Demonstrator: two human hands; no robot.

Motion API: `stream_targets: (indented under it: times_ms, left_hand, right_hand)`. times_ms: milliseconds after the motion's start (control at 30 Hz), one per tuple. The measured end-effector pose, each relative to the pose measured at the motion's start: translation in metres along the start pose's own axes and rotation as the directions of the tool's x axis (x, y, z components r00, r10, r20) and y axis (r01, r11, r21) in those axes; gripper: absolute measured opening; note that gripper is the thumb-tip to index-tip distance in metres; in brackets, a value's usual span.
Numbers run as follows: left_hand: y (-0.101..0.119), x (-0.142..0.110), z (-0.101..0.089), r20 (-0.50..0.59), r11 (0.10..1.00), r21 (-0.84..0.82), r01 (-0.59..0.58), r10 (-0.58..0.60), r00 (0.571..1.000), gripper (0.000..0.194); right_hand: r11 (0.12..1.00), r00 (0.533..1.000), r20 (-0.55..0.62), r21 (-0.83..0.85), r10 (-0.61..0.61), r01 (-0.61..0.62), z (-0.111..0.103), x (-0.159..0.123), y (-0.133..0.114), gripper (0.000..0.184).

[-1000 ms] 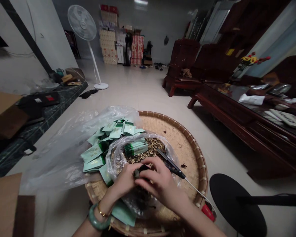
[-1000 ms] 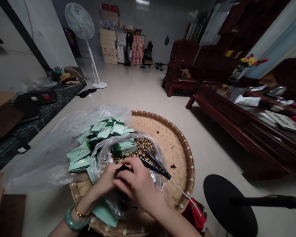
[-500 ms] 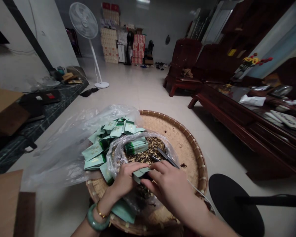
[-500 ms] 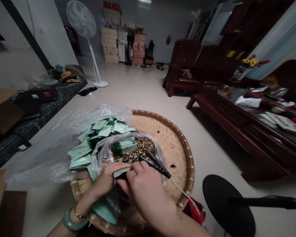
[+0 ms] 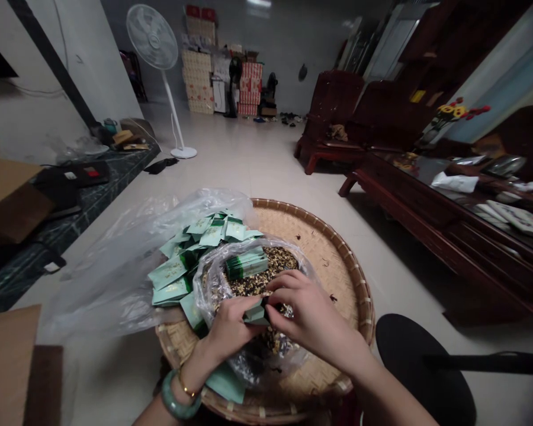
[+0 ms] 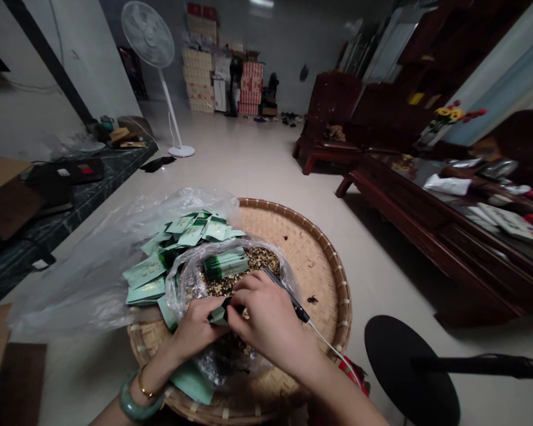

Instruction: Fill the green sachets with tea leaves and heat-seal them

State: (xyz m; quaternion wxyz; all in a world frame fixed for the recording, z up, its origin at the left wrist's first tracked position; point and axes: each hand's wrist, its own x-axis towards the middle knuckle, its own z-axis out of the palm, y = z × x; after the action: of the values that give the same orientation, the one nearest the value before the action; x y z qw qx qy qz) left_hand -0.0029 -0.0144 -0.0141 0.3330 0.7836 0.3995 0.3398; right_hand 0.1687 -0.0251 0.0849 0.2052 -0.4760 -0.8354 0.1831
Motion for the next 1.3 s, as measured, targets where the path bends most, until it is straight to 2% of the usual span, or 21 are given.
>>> stream_targets:
  times_ms: [100, 200, 300, 367, 433, 533, 633, 733, 833, 933, 1133, 1200, 1300]
  left_hand:
    - [0.0, 0.002, 0.0, 0.055, 0.989, -0.083, 0.12, -0.116, 0.992, 0.013]
    - [-0.004, 0.002, 0.001, 0.073, 0.969, -0.179, 0.173, -0.162, 0.984, 0.02]
    - [-0.007, 0.001, -0.001, 0.036, 0.954, -0.249, 0.168, -0.164, 0.986, 0.027]
    - [-0.007, 0.001, -0.003, 0.011, 0.951, -0.265, 0.16, -0.163, 0.987, 0.029]
    - [-0.006, 0.002, -0.005, -0.003, 0.954, -0.265, 0.142, -0.148, 0.989, 0.029]
    - [-0.004, 0.003, -0.007, -0.022, 0.961, -0.259, 0.097, -0.106, 0.994, 0.031]
    - [-0.001, 0.004, -0.006, -0.025, 0.964, -0.25, 0.095, -0.104, 0.994, 0.029]
    - [0.0, 0.003, -0.005, 0.021, 0.954, -0.261, 0.15, -0.15, 0.989, 0.028]
    - [-0.001, 0.002, -0.003, 0.066, 0.939, -0.263, 0.222, -0.212, 0.975, 0.029]
    - [-0.001, 0.0, -0.001, 0.112, 0.935, -0.238, 0.262, -0.242, 0.964, 0.028]
    - [-0.001, -0.003, 0.001, 0.132, 0.93, -0.224, 0.291, -0.267, 0.955, 0.028]
    - [-0.001, -0.003, 0.001, 0.129, 0.924, -0.227, 0.307, -0.285, 0.95, 0.028]
    - [0.001, -0.002, 0.0, 0.137, 0.914, -0.254, 0.315, -0.289, 0.948, 0.029]
  right_hand:
    - [0.962, 0.998, 0.057, 0.268, 0.033, -0.047, -0.011, 0.006, 0.01, 0.015]
    - [0.84, 0.992, 0.107, 0.529, 0.073, -0.119, -0.016, 0.009, 0.024, 0.017]
    - [0.711, 0.985, 0.04, 0.687, 0.166, -0.148, -0.014, 0.005, 0.039, 0.021]
    - [0.678, 0.975, -0.001, 0.719, 0.221, -0.153, -0.009, 0.001, 0.048, 0.024]
    - [0.719, 0.969, -0.003, 0.671, 0.248, -0.182, -0.003, -0.002, 0.055, 0.027]
    - [0.864, 0.963, -0.029, 0.451, 0.267, -0.226, 0.005, -0.005, 0.057, 0.026]
    - [0.927, 0.967, -0.127, 0.337, 0.22, -0.167, 0.005, -0.01, 0.047, 0.018]
    - [0.944, 0.989, -0.145, 0.327, 0.002, 0.046, 0.002, -0.016, 0.032, 0.017]
    - [0.966, 0.98, -0.106, 0.18, -0.166, 0.183, 0.001, -0.018, 0.022, 0.023]
    - [0.976, 0.979, -0.027, 0.079, -0.202, 0.203, 0.003, -0.012, 0.019, 0.012]
    - [0.975, 0.96, 0.18, 0.081, -0.216, 0.205, 0.005, 0.003, 0.018, 0.012]
    - [0.977, 0.96, 0.186, 0.087, -0.208, 0.195, 0.005, 0.004, 0.018, 0.012]
    - [0.977, 0.98, 0.092, 0.136, -0.177, 0.163, 0.006, 0.002, 0.019, 0.016]
